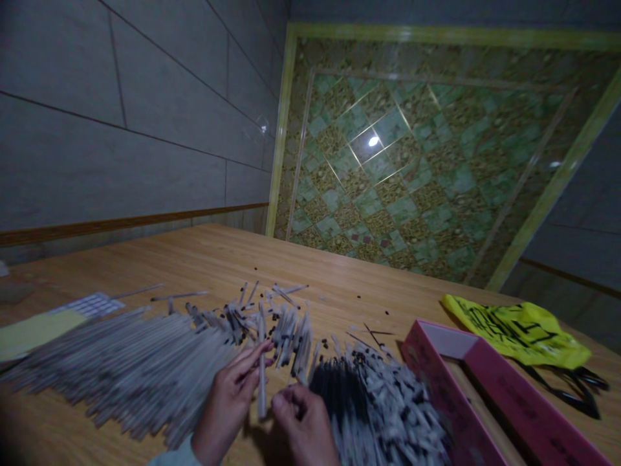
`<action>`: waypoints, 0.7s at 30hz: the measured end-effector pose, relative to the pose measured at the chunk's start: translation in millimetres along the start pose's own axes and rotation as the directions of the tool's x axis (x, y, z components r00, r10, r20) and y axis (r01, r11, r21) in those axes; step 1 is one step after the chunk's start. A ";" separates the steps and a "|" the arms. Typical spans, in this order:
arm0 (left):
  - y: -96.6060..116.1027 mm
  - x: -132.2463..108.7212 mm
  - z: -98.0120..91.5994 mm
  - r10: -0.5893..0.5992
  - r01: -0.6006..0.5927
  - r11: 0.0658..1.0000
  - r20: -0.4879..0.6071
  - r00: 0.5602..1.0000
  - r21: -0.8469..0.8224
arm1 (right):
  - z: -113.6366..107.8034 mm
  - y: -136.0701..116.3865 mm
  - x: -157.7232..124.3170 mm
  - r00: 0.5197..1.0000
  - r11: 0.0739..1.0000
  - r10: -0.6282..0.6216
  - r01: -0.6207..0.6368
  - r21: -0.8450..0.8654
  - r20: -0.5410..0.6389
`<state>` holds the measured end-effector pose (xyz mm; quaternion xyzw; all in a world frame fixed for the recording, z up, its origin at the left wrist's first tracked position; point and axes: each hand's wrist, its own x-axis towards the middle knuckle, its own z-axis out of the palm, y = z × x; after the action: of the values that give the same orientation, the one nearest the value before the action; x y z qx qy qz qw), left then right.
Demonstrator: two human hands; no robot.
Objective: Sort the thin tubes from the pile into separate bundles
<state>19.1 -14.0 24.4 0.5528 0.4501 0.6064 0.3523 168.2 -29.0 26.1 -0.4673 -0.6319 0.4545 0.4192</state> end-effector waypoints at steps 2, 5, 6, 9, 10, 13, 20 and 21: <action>1.4 -0.9 0.7 0.014 -0.014 0.999 0.019 1.000 0.037 | 13.2 4.2 0.8 0.999 0.997 -0.030 0.028 0.068 0.038; 4.6 -1.6 2.2 -0.051 0.056 0.993 0.045 0.998 -0.108 | 21.9 10.6 1.6 0.999 0.981 -0.013 0.006 0.194 0.036; 6.2 -1.6 2.5 -0.100 0.108 0.972 0.048 0.994 -0.206 | 22.6 12.0 1.8 0.999 0.962 0.015 -0.027 0.273 0.045; 13.2 -1.6 2.5 -0.270 0.270 0.816 0.077 0.960 -0.510 | 22.3 13.4 1.4 0.975 0.854 0.093 -0.181 0.488 0.200; 16.0 -2.0 2.4 -0.308 0.318 0.747 0.120 0.944 -0.584 | 22.3 13.0 0.9 0.957 0.820 0.087 -0.226 0.525 0.275; 23.1 -4.9 2.0 -0.306 0.448 0.561 0.328 0.894 -0.696 | 23.9 11.3 -1.4 0.899 0.746 0.007 -0.297 0.596 0.439; 18.8 -11.2 4.4 -0.221 0.490 0.545 0.447 0.867 -0.680 | 28.6 19.9 -3.7 0.882 0.571 -0.061 -0.352 0.741 0.467; 17.5 -11.3 4.9 -0.216 0.494 0.526 0.452 0.865 -0.692 | 28.8 21.4 -3.5 0.877 0.577 -0.084 -0.345 0.740 0.474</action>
<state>26.7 -29.7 36.7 0.3221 0.1782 0.5597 0.7424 145.9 -34.5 -1.8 -0.1507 -0.3982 0.8181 0.3866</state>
